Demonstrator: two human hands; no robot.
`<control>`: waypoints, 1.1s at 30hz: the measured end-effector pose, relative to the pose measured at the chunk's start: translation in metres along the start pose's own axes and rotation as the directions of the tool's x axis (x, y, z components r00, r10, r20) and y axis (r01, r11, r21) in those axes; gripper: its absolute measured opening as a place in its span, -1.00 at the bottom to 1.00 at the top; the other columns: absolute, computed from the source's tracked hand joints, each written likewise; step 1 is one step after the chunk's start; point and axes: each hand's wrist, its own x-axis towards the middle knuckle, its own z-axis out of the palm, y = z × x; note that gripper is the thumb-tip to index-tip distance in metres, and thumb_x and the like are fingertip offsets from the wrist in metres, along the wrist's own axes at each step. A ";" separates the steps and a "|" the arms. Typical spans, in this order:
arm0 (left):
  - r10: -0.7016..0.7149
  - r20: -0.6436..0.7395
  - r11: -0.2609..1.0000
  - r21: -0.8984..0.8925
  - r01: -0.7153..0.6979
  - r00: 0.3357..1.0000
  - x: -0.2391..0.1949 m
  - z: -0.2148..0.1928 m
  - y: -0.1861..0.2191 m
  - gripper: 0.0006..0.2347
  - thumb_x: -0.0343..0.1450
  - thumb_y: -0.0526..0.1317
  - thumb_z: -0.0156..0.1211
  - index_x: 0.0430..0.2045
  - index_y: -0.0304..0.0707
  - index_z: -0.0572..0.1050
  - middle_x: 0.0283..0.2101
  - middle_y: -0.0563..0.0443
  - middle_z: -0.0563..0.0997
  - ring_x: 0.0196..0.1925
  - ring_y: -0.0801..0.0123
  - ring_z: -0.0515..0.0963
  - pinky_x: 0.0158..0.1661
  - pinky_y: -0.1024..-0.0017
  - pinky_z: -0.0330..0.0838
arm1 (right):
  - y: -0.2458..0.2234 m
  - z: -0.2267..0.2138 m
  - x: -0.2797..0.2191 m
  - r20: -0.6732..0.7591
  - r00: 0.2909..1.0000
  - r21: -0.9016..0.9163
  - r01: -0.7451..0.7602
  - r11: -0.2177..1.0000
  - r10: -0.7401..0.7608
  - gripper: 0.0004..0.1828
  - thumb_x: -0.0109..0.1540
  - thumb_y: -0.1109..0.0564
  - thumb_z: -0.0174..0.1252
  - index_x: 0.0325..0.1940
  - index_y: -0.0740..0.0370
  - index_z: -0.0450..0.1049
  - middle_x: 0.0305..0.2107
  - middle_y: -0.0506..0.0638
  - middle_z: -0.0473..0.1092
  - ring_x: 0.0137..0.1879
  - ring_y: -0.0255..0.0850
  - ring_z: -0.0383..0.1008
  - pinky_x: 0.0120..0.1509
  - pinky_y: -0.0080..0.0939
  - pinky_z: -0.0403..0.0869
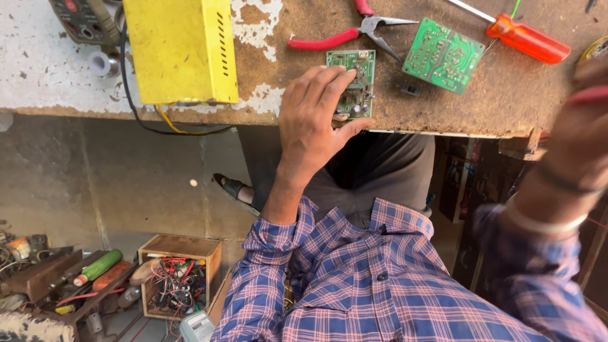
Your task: The person solders a small component onto a green circuit board, then uses a multimeter to test continuity across several points on the board. They also use pliers to trim a wire and a screwdriver to adjust a component. The work is performed on a cluttered workbench with various tools and electronic parts visible.
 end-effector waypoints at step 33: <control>-0.052 0.022 0.996 -0.065 0.053 0.998 0.005 0.000 0.000 -0.36 0.10 -0.13 0.65 0.08 -0.09 0.47 0.15 0.13 0.51 0.30 0.19 0.44 0.28 0.14 0.35 | 0.091 0.109 -0.070 0.980 0.141 0.157 -0.982 -0.108 0.142 -0.33 0.09 0.07 0.27 0.21 0.41 0.27 -0.19 0.26 0.38 0.07 0.20 0.47 -0.04 0.03 0.51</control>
